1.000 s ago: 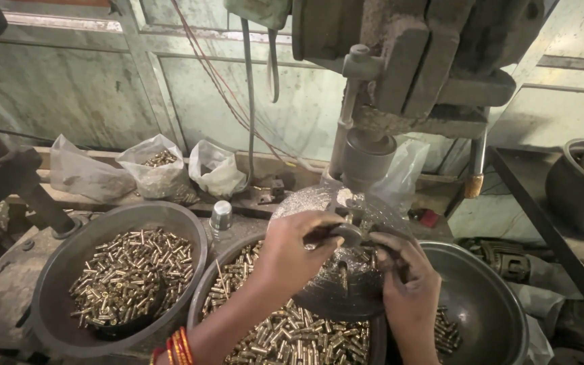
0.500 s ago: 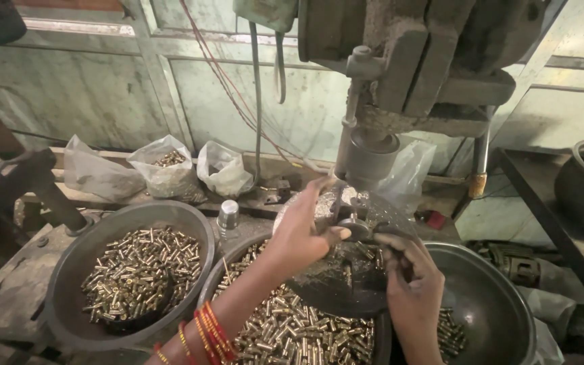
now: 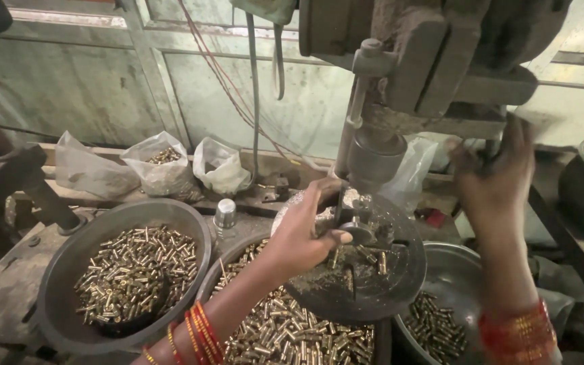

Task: The recorder is operating an industrial machine to process or assemble small brass metal components at a workshop bench.

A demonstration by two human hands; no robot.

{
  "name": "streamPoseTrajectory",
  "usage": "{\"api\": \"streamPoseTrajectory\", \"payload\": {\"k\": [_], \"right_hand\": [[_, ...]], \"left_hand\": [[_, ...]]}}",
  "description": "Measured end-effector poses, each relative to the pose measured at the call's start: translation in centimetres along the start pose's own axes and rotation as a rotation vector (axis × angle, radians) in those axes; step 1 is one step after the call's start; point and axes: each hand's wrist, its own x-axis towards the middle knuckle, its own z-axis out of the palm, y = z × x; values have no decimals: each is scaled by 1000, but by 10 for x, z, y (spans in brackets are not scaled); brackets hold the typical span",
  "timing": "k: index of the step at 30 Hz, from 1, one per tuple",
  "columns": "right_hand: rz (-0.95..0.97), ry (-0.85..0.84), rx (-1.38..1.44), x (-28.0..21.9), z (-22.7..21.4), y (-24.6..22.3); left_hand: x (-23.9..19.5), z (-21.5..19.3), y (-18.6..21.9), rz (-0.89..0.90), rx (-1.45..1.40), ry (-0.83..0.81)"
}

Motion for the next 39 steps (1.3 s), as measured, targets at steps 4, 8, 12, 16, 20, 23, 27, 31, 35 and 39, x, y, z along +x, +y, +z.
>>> {"api": "streamPoseTrajectory", "payload": {"k": [4, 8, 12, 16, 20, 23, 27, 31, 35, 39], "right_hand": [[10, 31, -122, -7, 78, 123], [-361, 97, -542, -4, 137, 224], [-265, -39, -165, 13, 119, 153], [-195, -107, -42, 33, 144, 191], [-111, -187, 105, 4, 135, 266], [65, -98, 9, -26, 102, 160], [347, -183, 301, -55, 5, 26], [393, -477, 175, -166, 46, 136], [507, -985, -93, -292, 93, 242], [496, -1103, -107, -320, 97, 230]], "left_hand": [[2, -2, 7, 6, -70, 7], [6, -1, 9, -289, -242, -91], [2, 3, -13, 158, 73, 48], [2, -3, 9, -203, -141, -88], [-3, -2, 7, -168, -261, -94], [-7, 1, 6, -192, -278, -69], [-19, 13, -15, 398, 301, 327], [-24, 23, 2, 338, 234, 246], [-20, 27, 1, 357, 273, 260], [-16, 31, 5, 413, 269, 276]]}}
